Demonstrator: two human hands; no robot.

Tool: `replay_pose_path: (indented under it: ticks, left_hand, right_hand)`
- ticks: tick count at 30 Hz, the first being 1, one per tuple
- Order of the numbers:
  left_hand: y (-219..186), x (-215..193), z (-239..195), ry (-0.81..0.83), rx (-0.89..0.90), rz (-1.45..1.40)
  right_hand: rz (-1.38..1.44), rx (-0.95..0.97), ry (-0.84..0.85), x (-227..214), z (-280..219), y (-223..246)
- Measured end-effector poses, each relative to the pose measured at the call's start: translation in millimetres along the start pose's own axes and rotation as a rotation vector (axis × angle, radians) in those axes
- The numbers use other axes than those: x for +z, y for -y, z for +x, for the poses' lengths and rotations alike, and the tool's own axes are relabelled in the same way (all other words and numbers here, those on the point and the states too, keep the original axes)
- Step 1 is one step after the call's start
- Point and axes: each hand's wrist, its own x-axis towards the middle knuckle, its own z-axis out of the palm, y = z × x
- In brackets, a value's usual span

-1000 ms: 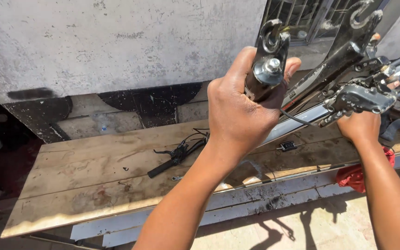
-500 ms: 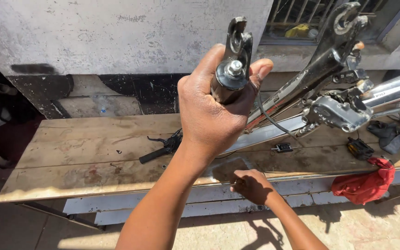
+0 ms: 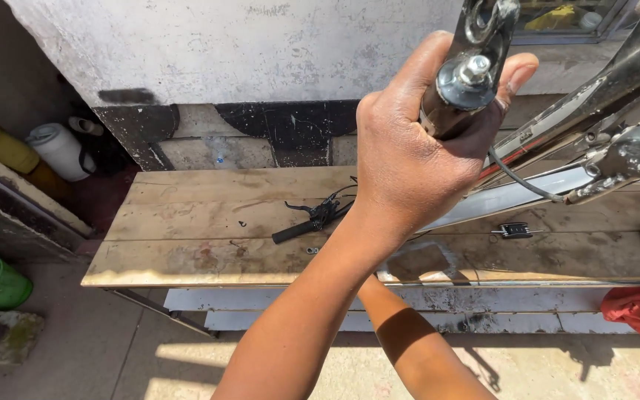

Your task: The person uses a multi-tool to tighten a bolt on a bicycle pedal. They then wipe the bicycle frame with a cloth and use a wrench to tighten a bolt on the handlebar stem.

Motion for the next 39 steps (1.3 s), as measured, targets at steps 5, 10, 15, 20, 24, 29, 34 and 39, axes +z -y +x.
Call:
replay_pose_path:
  ticks: [5, 10, 15, 20, 24, 29, 34, 39]
  left_hand:
    - [9.7, -0.1, 0.9, 0.047, -0.089, -0.062]
    - [7.7, -0.9, 7.6, 0.031, -0.099, -0.056]
    - [10.6, -0.7, 11.0, 0.030, -0.108, -0.161]
    - [11.4, -2.0, 11.8, 0.032, -0.082, -0.206]
    - [12.4, -4.4, 10.4, 0.044, -0.117, -0.294]
    - [4.2, -10.1, 5.4, 0.032, -0.043, -0.097]
    - [-5.6, -13.2, -12.1, 0.028, -0.036, -0.026]
    - [-13.5, -14.3, -28.5, 0.028, -0.010, 0.013]
  right_hand:
    - [-0.087, 0.036, -0.039, 28.5, 31.4, -32.6]
    - [-0.165, 0.107, -0.058, 70.1, 28.6, -68.5]
    - [-0.247, 0.165, -0.084, 100.1, 17.9, -93.7]
    - [0.187, 0.507, -0.250, 115.9, -64.1, -123.2]
    - [1.004, 0.786, -0.874, 66.5, -150.2, -217.2]
    - [1.225, 0.217, -1.411, -154.1, -212.9, -196.8]
    - [1.236, 0.500, -1.519, -206.6, -210.4, -176.5]
    - [1.143, 0.699, -1.298, -146.4, -214.3, -196.5]
